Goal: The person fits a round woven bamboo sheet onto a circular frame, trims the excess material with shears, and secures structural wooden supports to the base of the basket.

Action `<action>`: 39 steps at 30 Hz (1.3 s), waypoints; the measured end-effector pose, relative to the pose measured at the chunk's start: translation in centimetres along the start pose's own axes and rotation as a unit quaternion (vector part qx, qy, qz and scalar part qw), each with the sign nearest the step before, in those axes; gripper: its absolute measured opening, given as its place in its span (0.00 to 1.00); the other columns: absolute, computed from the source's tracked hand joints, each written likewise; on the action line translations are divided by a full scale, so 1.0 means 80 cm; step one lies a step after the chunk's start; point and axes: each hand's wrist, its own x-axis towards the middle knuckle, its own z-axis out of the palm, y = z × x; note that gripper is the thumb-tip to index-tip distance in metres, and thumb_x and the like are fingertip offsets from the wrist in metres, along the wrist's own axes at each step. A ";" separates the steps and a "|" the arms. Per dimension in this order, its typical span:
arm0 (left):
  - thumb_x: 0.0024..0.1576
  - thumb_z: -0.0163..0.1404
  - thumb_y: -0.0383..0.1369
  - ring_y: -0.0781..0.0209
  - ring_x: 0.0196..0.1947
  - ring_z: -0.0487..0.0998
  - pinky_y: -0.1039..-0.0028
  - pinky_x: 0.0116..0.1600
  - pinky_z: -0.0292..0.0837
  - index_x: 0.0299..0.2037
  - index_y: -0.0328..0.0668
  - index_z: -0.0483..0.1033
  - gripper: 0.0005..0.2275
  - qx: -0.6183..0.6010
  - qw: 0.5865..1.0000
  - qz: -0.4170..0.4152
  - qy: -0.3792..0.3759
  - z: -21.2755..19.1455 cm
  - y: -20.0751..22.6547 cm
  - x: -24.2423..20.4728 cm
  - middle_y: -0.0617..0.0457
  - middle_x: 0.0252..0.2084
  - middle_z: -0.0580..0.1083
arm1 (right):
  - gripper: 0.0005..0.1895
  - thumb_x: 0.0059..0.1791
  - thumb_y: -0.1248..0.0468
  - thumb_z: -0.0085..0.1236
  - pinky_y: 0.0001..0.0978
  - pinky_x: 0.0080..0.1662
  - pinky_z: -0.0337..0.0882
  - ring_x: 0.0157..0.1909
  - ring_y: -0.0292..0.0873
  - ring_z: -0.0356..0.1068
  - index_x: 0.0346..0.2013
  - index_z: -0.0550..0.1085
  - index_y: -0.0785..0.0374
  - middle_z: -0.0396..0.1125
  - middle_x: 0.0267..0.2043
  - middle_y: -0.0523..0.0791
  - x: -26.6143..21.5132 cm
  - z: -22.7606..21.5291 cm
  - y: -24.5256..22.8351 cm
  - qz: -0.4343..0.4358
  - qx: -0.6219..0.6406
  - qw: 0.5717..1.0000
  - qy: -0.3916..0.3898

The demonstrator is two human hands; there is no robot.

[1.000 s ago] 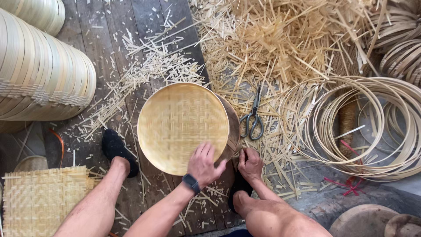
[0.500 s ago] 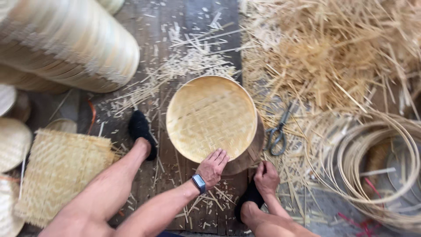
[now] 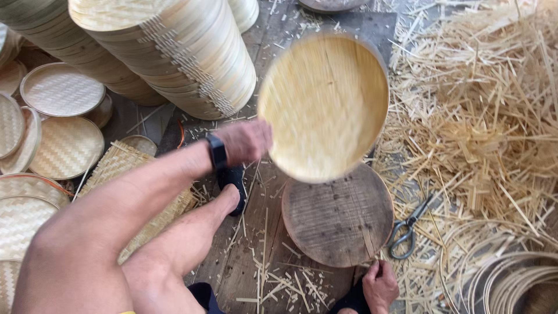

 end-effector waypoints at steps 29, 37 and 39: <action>0.60 0.53 0.25 0.46 0.49 0.79 0.64 0.61 0.70 0.59 0.57 0.80 0.18 -0.240 0.723 -0.614 -0.208 0.078 -0.288 -0.206 0.43 0.52 0.78 | 0.09 0.53 0.67 0.54 0.33 0.34 0.71 0.23 0.40 0.71 0.41 0.77 0.70 0.70 0.23 0.51 0.016 0.017 -0.017 -0.031 0.170 0.984 0.035; 0.61 0.50 0.23 0.45 0.54 0.76 0.64 0.61 0.67 0.63 0.55 0.76 0.21 -0.299 0.747 -0.585 -0.097 0.081 -0.274 -0.200 0.41 0.58 0.74 | 0.09 0.55 0.65 0.55 0.33 0.30 0.71 0.21 0.41 0.71 0.40 0.78 0.70 0.70 0.21 0.51 0.013 0.018 -0.017 -0.012 0.111 0.993 0.041; 0.60 0.49 0.21 0.47 0.51 0.79 0.66 0.61 0.70 0.61 0.57 0.79 0.21 -0.296 0.752 -0.582 -0.093 0.083 -0.267 -0.205 0.42 0.55 0.76 | 0.09 0.55 0.65 0.54 0.34 0.31 0.71 0.20 0.40 0.70 0.40 0.78 0.69 0.69 0.20 0.51 0.013 0.017 -0.016 -0.018 0.134 0.990 0.029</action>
